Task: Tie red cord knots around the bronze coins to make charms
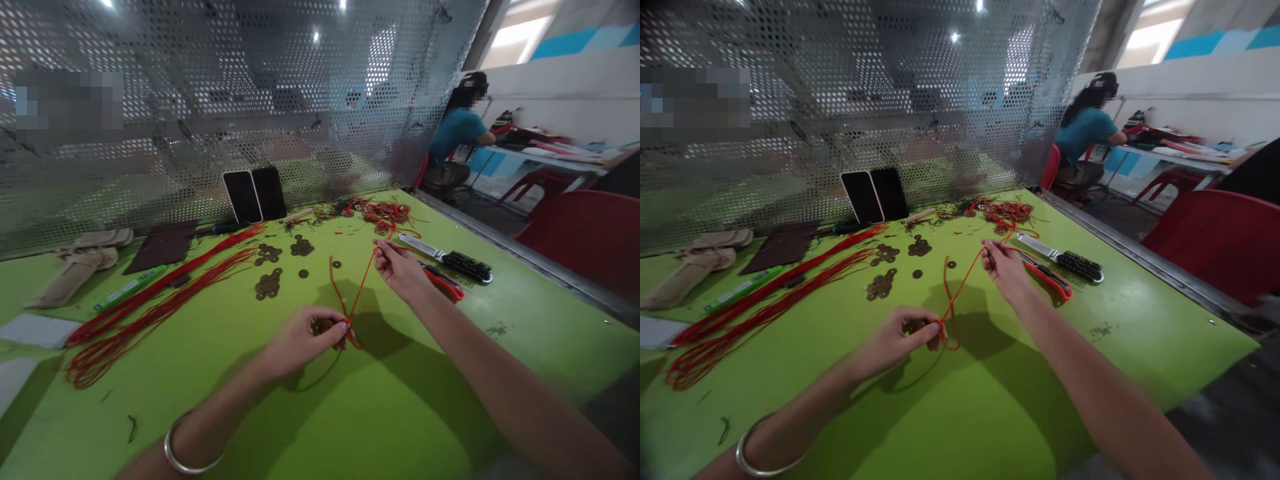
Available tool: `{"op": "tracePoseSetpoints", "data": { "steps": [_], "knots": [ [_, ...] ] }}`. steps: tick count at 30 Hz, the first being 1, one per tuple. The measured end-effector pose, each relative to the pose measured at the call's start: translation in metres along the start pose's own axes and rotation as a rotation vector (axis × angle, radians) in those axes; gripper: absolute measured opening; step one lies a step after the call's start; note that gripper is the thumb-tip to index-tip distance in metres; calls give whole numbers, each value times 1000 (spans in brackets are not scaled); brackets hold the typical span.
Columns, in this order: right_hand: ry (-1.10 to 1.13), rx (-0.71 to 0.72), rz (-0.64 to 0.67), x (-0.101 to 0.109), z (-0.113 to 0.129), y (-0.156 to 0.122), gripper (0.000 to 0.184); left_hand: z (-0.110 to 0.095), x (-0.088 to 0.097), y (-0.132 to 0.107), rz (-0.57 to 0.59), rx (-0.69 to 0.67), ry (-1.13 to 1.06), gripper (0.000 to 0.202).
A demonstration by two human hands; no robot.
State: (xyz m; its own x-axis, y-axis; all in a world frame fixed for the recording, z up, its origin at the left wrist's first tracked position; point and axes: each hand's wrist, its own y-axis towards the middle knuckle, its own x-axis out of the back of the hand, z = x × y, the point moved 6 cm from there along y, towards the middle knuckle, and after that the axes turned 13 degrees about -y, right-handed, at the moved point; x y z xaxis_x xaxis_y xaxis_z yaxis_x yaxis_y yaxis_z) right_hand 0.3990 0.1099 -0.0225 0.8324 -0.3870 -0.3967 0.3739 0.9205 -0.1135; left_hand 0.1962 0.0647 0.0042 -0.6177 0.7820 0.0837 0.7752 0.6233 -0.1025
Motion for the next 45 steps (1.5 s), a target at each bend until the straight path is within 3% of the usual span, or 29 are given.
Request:
{"op": "tracePoseSetpoints", "data": {
  "steps": [4, 6, 9, 11, 14, 17, 26, 33, 37, 41, 45],
  "knots": [
    [8, 38, 84, -10, -1, -6, 33, 4, 7, 3, -65, -8, -171, 24],
    [-81, 97, 137, -18, 2, -16, 40, 6, 17, 4, -186, -34, -280, 24],
    [-398, 285, 230, -35, 11, -36, 33, 11, 35, 3, -424, -71, -446, 24],
    [-723, 433, 395, -53, 11, -53, 24, 15, 41, 2, -507, -81, -527, 23],
    [-1100, 617, 608, -73, 1, -77, 14, 18, 42, 4, -505, -80, -553, 23],
    [-1207, 711, 665, -81, -4, -89, 26, 19, 40, 5, -488, -85, -525, 23],
    [-1301, 724, 728, -83, -5, -94, 26, 7, 50, 1, -591, -212, -509, 22],
    [-1265, 723, 782, -81, -2, -93, 27, 6, 47, 0, -572, -202, -554, 21],
    [-1230, 679, 662, -78, 4, -88, 30, 9, 38, -2, -479, -144, -608, 25],
    [-1103, 545, 511, -71, 5, -80, 31, 11, 31, -3, -436, -100, -652, 28],
    [-959, 390, 496, -67, -5, -73, 36, 12, 26, -2, -441, -64, -643, 23]
  ]
}}
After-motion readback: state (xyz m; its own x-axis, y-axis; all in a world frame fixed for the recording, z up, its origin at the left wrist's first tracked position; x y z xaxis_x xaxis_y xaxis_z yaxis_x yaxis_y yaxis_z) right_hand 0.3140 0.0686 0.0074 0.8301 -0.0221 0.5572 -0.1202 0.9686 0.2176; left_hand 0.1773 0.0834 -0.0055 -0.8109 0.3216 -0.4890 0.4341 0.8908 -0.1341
